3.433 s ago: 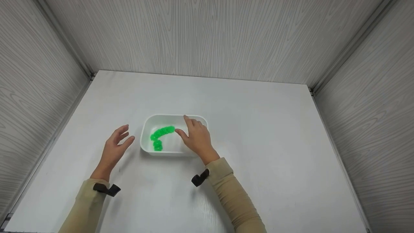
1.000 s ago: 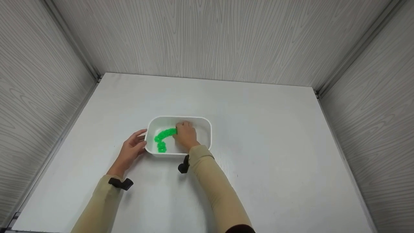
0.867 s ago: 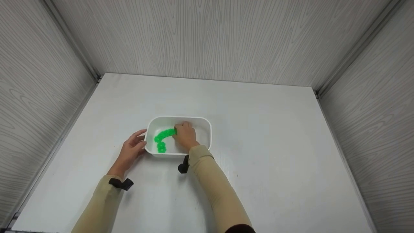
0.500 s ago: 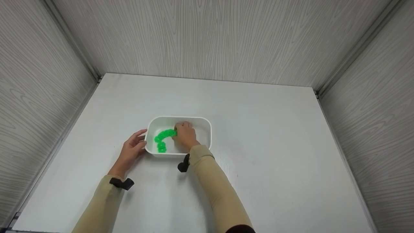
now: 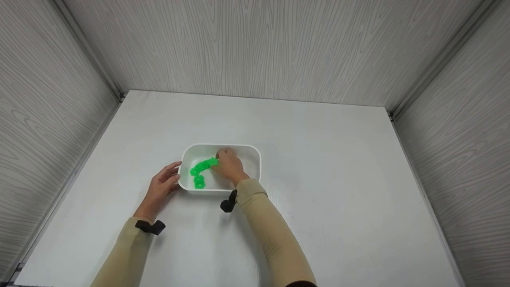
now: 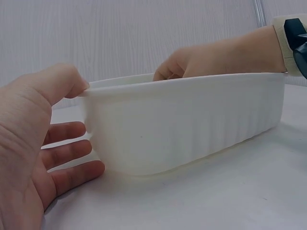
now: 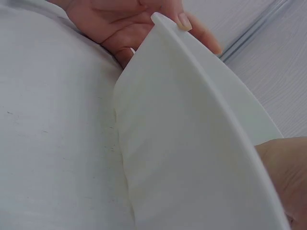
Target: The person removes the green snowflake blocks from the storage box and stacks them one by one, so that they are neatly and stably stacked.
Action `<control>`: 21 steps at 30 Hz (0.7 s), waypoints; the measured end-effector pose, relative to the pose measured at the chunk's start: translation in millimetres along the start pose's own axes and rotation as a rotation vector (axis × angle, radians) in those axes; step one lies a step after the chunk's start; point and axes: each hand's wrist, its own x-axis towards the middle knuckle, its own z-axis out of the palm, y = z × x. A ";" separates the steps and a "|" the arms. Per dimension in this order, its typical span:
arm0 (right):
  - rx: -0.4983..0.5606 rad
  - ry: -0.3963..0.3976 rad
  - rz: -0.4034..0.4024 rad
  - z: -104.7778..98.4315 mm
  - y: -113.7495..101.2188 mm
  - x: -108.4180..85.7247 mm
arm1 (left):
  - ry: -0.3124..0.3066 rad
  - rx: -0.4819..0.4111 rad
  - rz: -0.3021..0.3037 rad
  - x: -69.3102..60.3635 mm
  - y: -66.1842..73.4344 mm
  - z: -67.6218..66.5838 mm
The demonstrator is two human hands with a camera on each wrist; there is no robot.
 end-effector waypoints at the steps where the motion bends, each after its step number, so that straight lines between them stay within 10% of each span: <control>1: 0.005 0.000 0.000 -0.7 0.1 -0.1 | -0.002 0.003 0.004 0.6 -0.5 0.1; 21: 0.134 0.063 -0.153 -16.4 -1.5 -21.4 | 0.025 0.043 0.063 -0.8 -4.6 4.1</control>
